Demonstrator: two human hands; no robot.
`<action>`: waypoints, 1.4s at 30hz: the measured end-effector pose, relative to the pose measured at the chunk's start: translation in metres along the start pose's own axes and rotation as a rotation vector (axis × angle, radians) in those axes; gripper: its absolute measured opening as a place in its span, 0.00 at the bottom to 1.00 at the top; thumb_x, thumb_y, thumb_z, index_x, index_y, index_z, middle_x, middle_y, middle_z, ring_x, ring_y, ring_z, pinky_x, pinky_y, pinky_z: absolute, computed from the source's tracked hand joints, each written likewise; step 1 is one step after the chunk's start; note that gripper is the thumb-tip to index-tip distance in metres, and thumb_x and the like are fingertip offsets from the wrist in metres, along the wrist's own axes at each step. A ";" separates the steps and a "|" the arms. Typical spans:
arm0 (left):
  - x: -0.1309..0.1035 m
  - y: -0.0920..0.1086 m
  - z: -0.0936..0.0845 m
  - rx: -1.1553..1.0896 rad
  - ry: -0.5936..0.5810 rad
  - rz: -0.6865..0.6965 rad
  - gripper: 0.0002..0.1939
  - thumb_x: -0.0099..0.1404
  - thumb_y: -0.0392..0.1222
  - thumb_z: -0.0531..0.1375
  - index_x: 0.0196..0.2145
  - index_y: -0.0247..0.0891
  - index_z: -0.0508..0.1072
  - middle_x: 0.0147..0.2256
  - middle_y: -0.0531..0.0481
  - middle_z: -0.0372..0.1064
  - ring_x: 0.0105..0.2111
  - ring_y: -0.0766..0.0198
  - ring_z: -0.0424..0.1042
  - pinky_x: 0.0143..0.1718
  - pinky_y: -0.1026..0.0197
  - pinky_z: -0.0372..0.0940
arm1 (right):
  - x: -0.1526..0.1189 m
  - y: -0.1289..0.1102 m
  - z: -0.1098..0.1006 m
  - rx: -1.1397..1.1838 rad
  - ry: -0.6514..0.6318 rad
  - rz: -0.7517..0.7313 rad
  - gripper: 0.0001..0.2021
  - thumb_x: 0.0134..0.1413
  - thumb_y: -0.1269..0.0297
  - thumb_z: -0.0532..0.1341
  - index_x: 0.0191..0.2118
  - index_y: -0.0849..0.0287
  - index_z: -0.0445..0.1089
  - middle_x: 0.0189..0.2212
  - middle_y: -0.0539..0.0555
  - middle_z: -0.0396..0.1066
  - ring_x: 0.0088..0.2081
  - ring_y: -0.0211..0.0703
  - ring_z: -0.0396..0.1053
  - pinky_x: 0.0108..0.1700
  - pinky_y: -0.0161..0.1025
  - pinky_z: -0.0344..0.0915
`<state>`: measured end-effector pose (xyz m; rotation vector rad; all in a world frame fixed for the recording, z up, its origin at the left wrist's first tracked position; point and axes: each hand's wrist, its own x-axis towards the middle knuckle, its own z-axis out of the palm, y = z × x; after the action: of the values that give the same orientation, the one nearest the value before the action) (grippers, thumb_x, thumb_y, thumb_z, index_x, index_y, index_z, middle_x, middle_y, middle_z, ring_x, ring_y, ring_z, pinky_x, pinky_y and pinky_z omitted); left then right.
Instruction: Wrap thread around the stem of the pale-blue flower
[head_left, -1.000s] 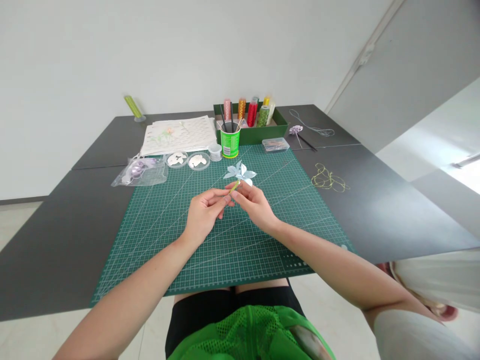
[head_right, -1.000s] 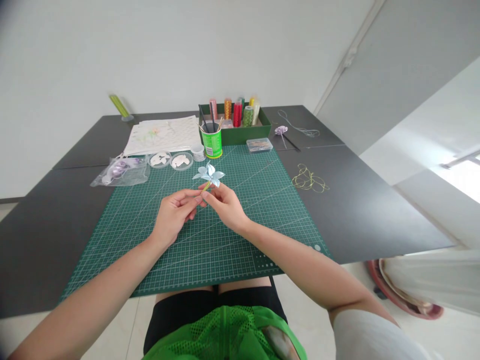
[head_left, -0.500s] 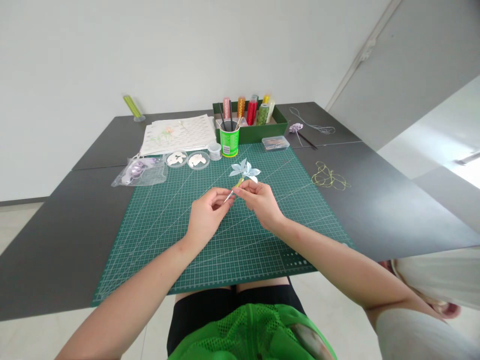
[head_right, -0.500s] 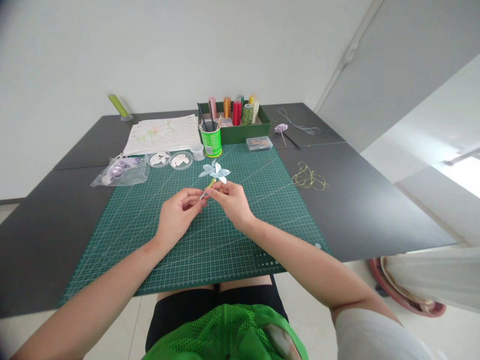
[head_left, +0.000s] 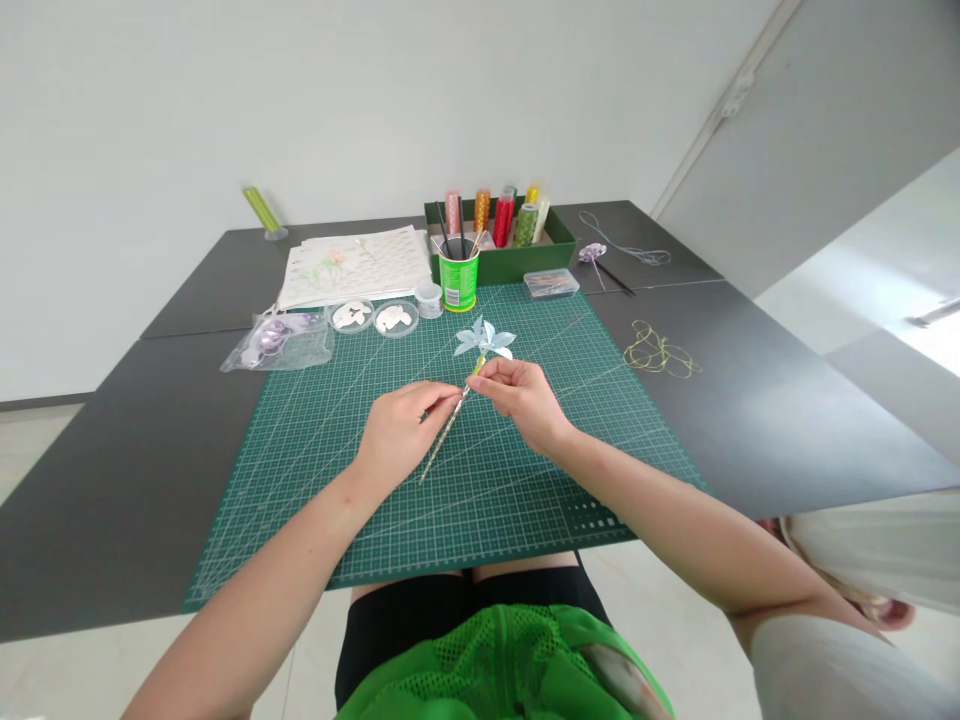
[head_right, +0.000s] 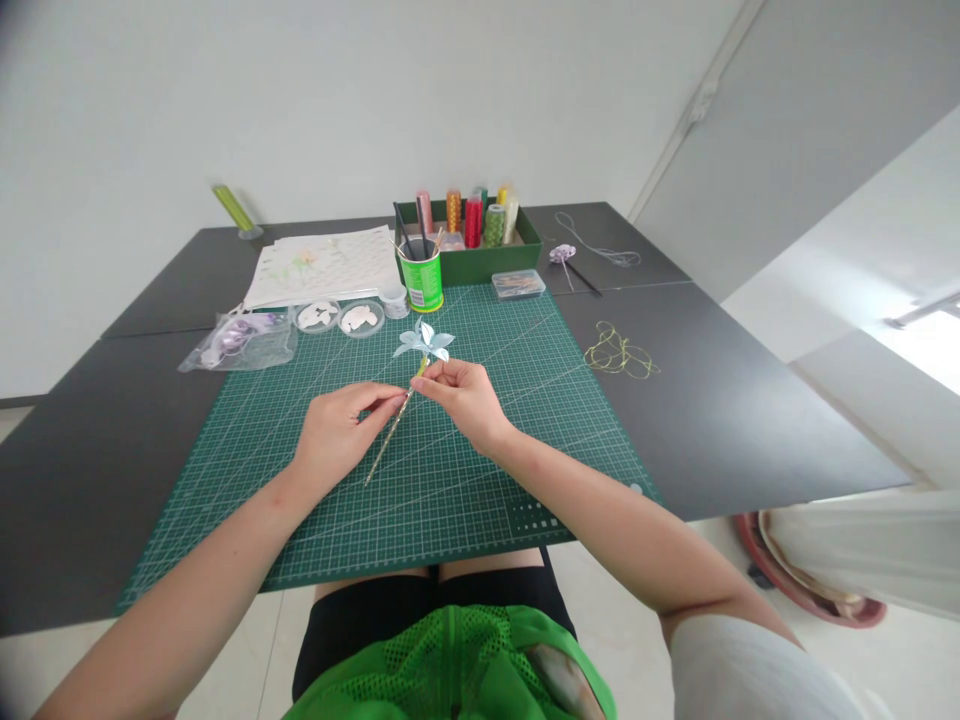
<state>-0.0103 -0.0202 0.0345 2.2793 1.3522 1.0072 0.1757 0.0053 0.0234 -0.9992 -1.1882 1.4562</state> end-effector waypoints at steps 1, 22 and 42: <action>0.001 -0.001 -0.001 0.021 -0.016 0.026 0.11 0.73 0.42 0.58 0.40 0.43 0.82 0.37 0.51 0.82 0.36 0.60 0.79 0.39 0.61 0.70 | 0.000 0.000 0.000 -0.006 -0.005 0.003 0.19 0.41 0.51 0.76 0.26 0.59 0.69 0.16 0.40 0.55 0.20 0.29 0.47 0.24 0.35 0.44; 0.001 -0.008 -0.007 0.114 -0.006 0.193 0.08 0.75 0.41 0.59 0.42 0.39 0.78 0.36 0.53 0.81 0.35 0.63 0.80 0.37 0.63 0.71 | -0.003 -0.007 0.000 0.107 -0.004 0.106 0.20 0.37 0.54 0.77 0.26 0.59 0.69 0.14 0.39 0.53 0.17 0.27 0.43 0.20 0.34 0.36; 0.000 -0.011 -0.004 0.217 0.019 0.404 0.10 0.77 0.39 0.56 0.43 0.37 0.77 0.40 0.48 0.81 0.39 0.62 0.81 0.39 0.62 0.73 | -0.001 0.001 -0.001 0.140 -0.238 0.042 0.17 0.51 0.55 0.71 0.30 0.58 0.63 0.17 0.40 0.55 0.18 0.27 0.45 0.20 0.31 0.40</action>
<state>-0.0203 -0.0153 0.0310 2.7883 1.0733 1.0416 0.1765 0.0044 0.0227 -0.7751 -1.2194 1.7037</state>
